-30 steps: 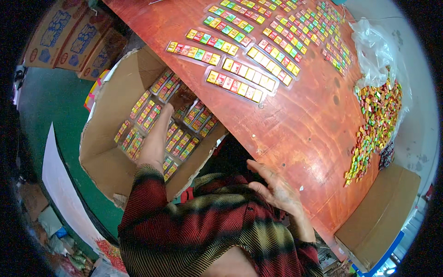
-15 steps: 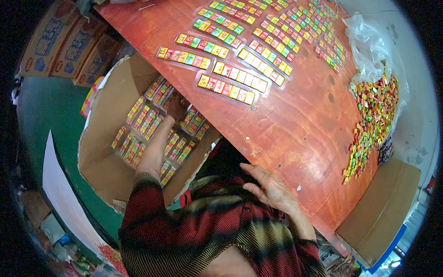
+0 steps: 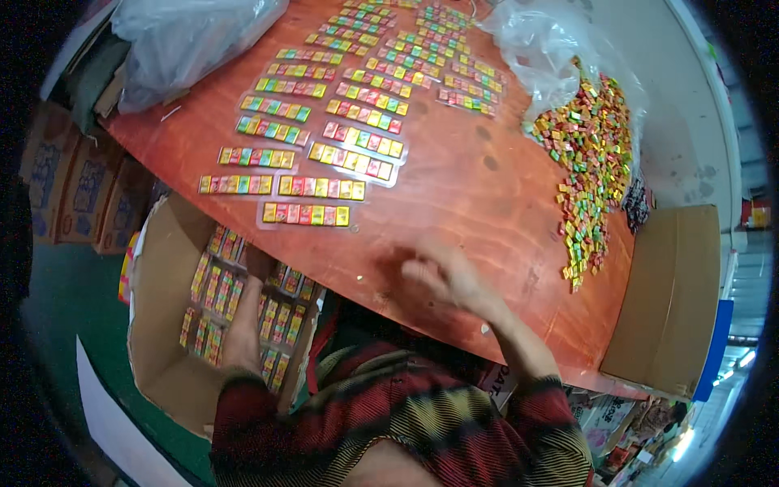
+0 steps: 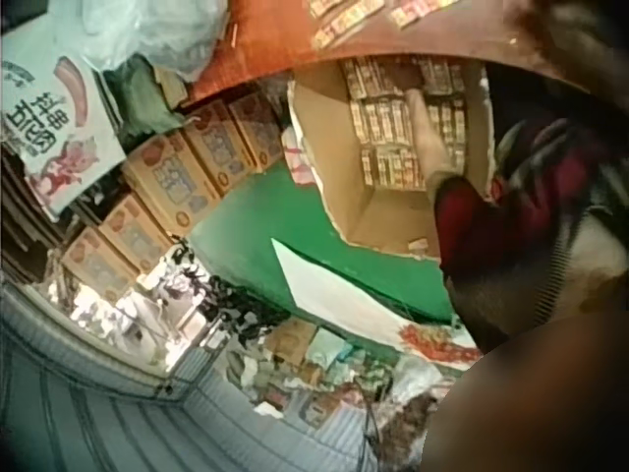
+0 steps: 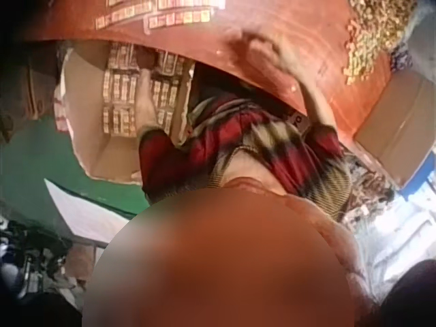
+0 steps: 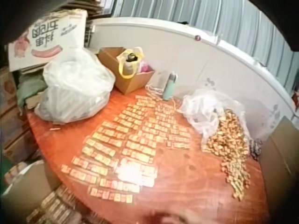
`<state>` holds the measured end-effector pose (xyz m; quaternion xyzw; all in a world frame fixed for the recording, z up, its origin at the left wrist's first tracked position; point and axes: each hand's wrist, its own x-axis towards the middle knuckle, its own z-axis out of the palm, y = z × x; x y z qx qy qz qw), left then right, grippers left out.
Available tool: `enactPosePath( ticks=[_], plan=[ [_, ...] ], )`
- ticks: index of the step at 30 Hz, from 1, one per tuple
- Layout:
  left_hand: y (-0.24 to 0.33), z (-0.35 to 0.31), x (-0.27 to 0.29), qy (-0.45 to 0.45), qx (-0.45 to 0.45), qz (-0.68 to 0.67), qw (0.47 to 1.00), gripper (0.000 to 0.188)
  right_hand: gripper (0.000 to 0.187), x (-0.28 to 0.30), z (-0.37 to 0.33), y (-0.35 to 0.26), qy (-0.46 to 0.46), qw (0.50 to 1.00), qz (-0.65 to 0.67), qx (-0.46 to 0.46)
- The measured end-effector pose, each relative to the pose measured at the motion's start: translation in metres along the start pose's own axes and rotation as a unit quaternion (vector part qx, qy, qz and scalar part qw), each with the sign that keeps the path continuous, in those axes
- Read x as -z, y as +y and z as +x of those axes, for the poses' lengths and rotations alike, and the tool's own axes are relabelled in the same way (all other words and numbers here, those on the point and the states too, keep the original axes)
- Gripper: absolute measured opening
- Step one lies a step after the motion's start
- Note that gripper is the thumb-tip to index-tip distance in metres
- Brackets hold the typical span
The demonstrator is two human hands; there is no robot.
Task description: Organizing small colorful rectangular items into stacks and packing them into a large cardboard box.
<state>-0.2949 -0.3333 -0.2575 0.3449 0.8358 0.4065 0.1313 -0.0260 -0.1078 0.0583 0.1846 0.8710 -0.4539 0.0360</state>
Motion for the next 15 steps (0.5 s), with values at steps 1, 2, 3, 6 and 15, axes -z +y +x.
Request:
enactPosePath(
  ticks=[1, 2, 3, 6, 15],
  plan=[
    [0.002, -0.002, 0.003, 0.053, 0.02, -0.017, 0.998, 0.028, 0.035, 0.005, 0.014, 0.005, 0.073, 0.996, -0.033, 0.034],
    [0.007, -0.003, 0.008, 0.096, 0.147, -0.238, 0.955, 0.024, 0.035, 0.009, 0.029, 0.007, 0.145, 0.985, -0.064, 0.068],
    [0.014, -0.006, 0.017, 0.132, 0.265, -0.442, 0.847, 0.021, 0.035, 0.014, 0.042, 0.006, 0.164, 0.983, -0.045, 0.065],
    [0.04, -0.031, 0.056, 0.325, 0.242, -0.231, 0.884, 0.015, 0.037, 0.021, 0.085, 0.013, 0.203, 0.97, -0.087, 0.106],
    [0.256, 0.021, 0.1, 0.069, -0.28, 0.219, 0.932, 0.05, 0.047, 0.013, 0.198, 0.039, 0.263, 0.902, -0.298, 0.17]
  ],
)
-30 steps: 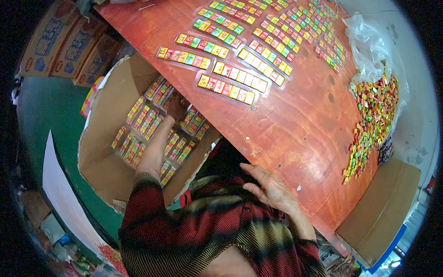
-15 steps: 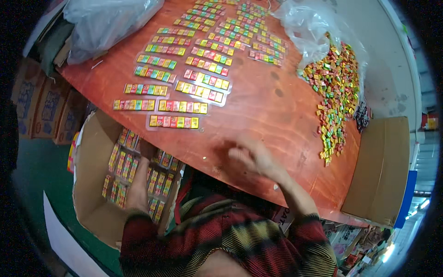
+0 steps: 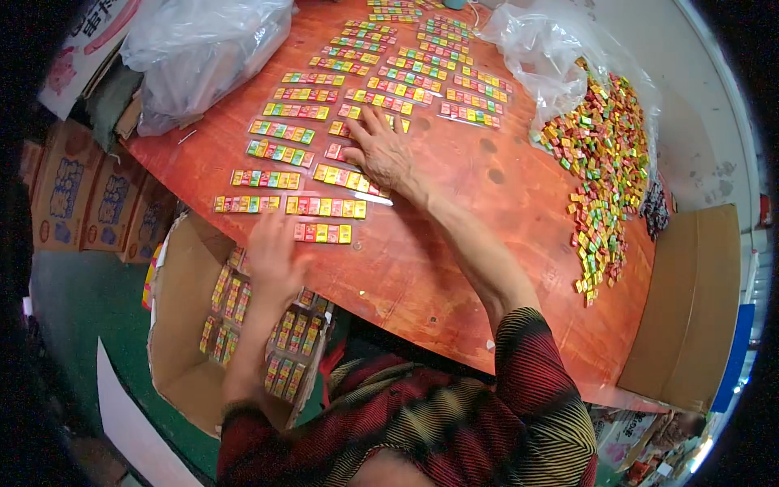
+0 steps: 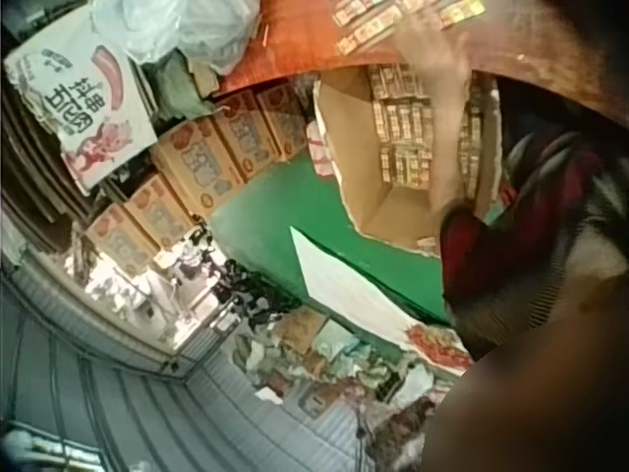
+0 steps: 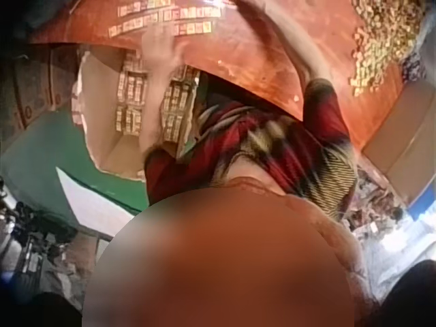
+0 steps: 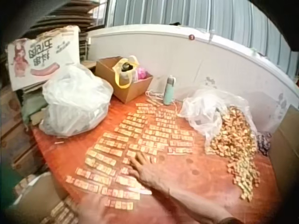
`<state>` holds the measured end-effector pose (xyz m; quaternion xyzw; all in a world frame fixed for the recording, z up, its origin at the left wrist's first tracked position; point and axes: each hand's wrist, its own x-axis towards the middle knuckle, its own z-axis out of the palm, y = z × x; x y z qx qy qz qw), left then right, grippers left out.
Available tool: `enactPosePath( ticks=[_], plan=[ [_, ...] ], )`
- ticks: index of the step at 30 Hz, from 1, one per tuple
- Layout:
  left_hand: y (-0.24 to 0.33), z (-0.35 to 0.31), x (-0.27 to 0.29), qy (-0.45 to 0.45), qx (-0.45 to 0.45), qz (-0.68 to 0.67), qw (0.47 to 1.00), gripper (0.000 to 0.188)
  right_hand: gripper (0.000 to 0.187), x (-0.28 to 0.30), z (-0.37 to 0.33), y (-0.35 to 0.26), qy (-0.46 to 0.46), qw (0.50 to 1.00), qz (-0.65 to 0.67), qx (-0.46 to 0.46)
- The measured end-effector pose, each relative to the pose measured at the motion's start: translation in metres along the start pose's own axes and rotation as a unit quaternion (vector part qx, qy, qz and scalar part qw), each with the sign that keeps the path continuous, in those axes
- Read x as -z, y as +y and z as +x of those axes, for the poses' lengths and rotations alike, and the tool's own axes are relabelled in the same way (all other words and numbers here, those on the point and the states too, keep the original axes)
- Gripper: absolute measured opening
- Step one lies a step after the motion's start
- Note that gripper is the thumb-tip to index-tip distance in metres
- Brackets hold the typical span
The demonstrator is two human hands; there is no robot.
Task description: Organizing small colorful rectangular items into stacks and packing them into a large cardboard box.
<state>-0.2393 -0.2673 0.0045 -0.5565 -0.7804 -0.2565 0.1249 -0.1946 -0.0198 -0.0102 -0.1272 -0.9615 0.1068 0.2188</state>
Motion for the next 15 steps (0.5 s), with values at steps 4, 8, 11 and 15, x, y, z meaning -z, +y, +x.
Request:
enactPosePath(
  ticks=[4, 8, 11, 15],
  plan=[
    [0.011, 0.034, -0.024, -0.152, -0.075, -0.004, 0.986, 0.063, 0.049, -0.005, 0.001, 0.001, -0.052, 0.998, -0.03, 0.004],
    [0.016, 0.035, -0.028, -0.185, -0.048, 0.003, 0.982, 0.062, 0.049, -0.008, -0.002, 0.004, -0.038, 0.998, -0.047, 0.015],
    [0.026, 0.031, -0.028, -0.197, -0.05, 0.004, 0.979, 0.062, 0.049, -0.004, -0.011, 0.006, -0.038, 0.997, -0.054, 0.029],
    [0.056, 0.019, -0.029, -0.21, -0.048, -0.011, 0.976, 0.063, 0.047, 0.014, -0.041, 0.009, -0.063, 0.997, -0.044, 0.03]
  ],
)
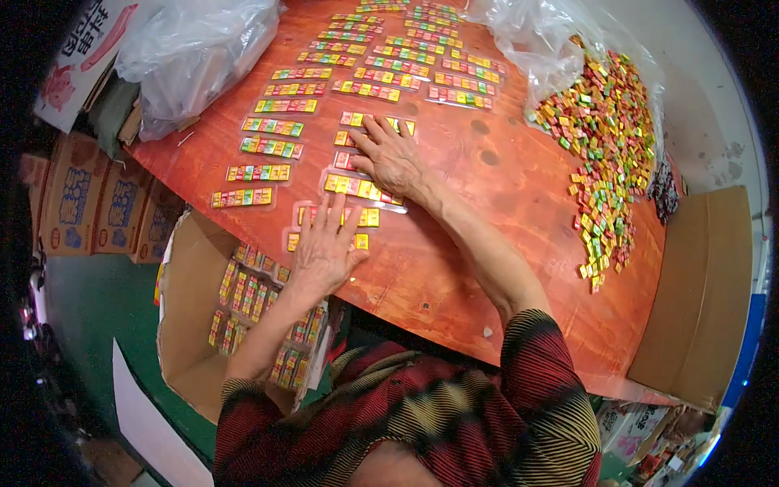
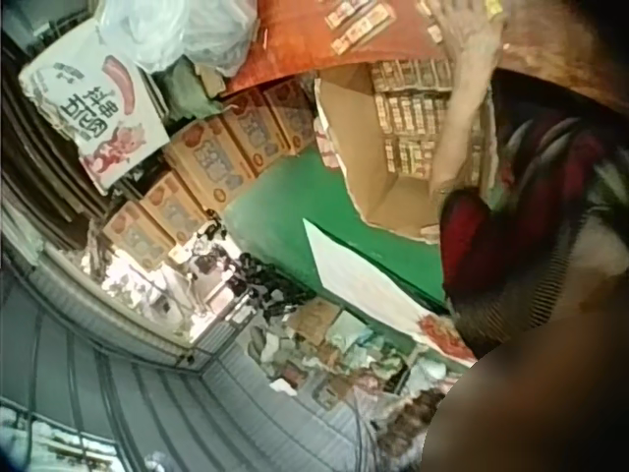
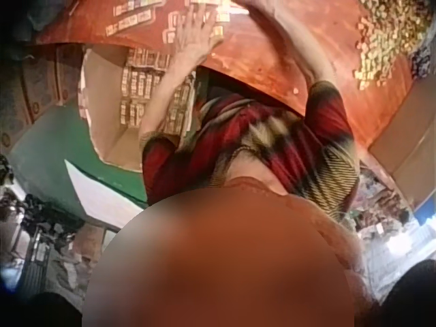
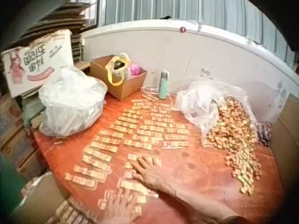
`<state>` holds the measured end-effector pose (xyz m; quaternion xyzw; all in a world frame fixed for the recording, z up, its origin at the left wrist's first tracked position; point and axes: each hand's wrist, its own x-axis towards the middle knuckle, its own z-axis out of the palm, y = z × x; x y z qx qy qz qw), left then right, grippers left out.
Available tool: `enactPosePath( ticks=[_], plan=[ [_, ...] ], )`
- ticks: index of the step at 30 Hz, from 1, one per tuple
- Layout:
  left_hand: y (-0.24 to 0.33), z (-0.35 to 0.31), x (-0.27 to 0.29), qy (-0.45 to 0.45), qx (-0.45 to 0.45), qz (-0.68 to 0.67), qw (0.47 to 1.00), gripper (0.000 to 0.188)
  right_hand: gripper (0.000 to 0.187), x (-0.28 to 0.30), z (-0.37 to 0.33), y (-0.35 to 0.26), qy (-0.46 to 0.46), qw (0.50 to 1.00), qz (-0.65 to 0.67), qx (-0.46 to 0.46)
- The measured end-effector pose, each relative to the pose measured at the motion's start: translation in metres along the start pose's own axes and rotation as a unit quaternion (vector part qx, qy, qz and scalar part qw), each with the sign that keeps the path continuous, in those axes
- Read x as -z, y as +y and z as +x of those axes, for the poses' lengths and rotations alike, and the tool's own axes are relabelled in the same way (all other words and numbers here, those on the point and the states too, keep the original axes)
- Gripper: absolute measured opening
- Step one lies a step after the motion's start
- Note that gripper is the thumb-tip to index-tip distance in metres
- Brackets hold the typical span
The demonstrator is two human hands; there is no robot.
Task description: Organizing small colorful rectangular items into stacks and packing them into a large cardboard box.
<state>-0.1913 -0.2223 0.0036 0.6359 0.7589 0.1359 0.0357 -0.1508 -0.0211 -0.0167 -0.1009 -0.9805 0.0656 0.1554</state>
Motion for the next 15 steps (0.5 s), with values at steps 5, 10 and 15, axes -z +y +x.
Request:
enactPosePath(
  ticks=[5, 10, 15],
  plan=[
    [0.053, -0.006, -0.016, -0.01, -0.007, -0.02, 1.0, 0.067, 0.046, 0.031, -0.055, 0.005, -0.049, 0.998, 0.008, -0.035],
    [0.105, -0.012, -0.033, 0.008, -0.033, -0.028, 0.999, 0.068, 0.046, 0.055, -0.11, 0.016, -0.06, 0.996, 0.015, -0.056],
    [0.138, -0.013, -0.042, -0.011, -0.067, -0.022, 0.997, 0.068, 0.045, 0.069, -0.149, 0.025, -0.047, 0.996, 0.003, -0.082]
  ],
)
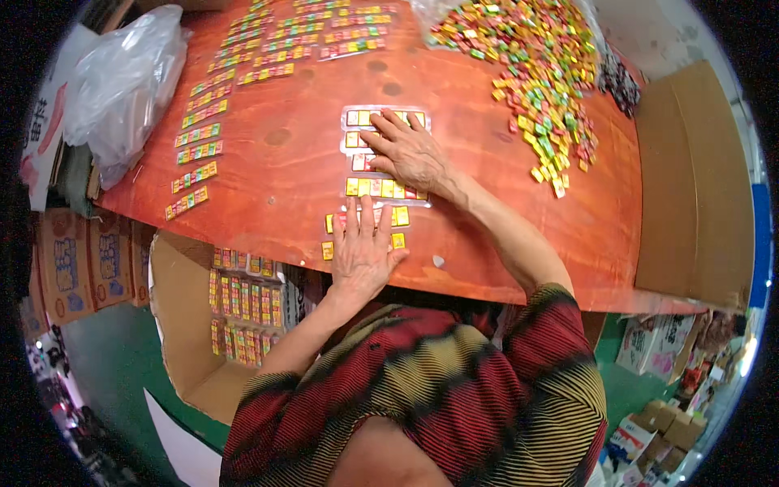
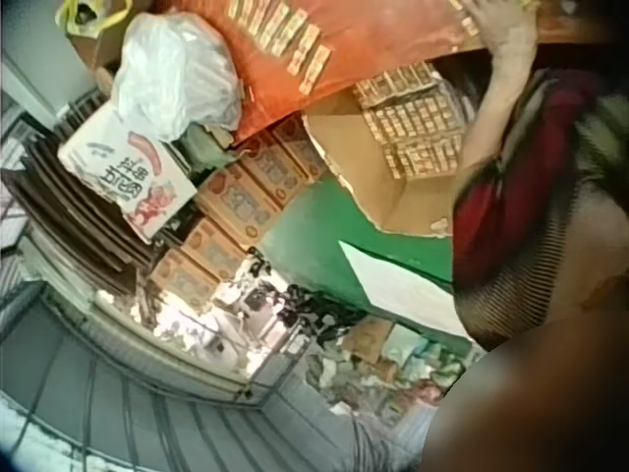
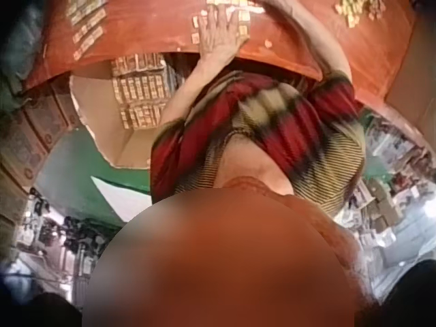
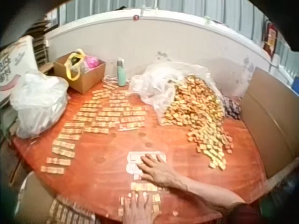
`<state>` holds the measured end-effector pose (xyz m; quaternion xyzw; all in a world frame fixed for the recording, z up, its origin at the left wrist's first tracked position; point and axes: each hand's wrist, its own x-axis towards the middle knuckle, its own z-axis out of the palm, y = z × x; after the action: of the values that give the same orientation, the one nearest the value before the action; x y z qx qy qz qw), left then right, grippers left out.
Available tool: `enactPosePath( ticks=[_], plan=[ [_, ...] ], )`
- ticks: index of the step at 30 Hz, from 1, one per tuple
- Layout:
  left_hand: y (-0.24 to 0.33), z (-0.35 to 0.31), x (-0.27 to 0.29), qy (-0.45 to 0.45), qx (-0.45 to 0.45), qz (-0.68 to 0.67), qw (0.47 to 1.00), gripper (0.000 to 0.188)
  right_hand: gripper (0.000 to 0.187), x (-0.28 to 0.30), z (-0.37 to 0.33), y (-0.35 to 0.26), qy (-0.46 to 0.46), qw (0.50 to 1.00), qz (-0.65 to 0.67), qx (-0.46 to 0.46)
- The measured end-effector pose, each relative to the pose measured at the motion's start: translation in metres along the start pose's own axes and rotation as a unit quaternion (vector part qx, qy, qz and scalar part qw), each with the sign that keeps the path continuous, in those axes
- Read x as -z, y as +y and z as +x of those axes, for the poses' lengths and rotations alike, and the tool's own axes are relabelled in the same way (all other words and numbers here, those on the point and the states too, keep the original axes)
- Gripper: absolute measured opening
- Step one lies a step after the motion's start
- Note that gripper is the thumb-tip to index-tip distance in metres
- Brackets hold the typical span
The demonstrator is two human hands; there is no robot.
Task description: Organizing small colorful rectangular items into stacks and packing them into a large cardboard box.
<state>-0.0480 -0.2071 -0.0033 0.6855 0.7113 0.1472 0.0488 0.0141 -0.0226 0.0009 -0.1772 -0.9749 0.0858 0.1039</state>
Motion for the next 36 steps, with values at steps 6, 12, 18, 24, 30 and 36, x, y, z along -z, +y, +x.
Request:
enactPosePath(
  ticks=[6, 12, 18, 24, 30, 36],
  plan=[
    [0.021, -0.001, -0.009, 0.008, 0.018, 0.01, 1.0, 0.069, 0.044, 0.002, -0.013, 0.006, 0.019, 0.999, 0.02, 0.031],
    [0.029, 0.002, -0.008, 0.035, -0.007, -0.018, 0.999, 0.066, 0.035, -0.001, -0.018, 0.011, 0.117, 0.986, 0.042, 0.107],
    [0.006, -0.026, 0.03, 0.078, 0.133, -0.029, 0.988, 0.049, 0.024, 0.04, -0.092, -0.029, 0.168, 0.951, 0.135, -0.223],
    [0.004, -0.031, 0.028, 0.064, 0.189, -0.112, 0.973, 0.045, 0.03, 0.013, -0.13, -0.096, 0.128, 0.917, 0.195, -0.324],
    [0.006, -0.032, 0.031, 0.09, 0.232, -0.234, 0.94, 0.042, 0.03, 0.01, -0.137, -0.101, 0.191, 0.882, 0.282, -0.327],
    [-0.003, -0.008, 0.036, 0.096, 0.249, -0.279, 0.922, 0.037, 0.03, 0.021, -0.117, -0.082, 0.181, 0.779, 0.456, -0.39]
  ],
)
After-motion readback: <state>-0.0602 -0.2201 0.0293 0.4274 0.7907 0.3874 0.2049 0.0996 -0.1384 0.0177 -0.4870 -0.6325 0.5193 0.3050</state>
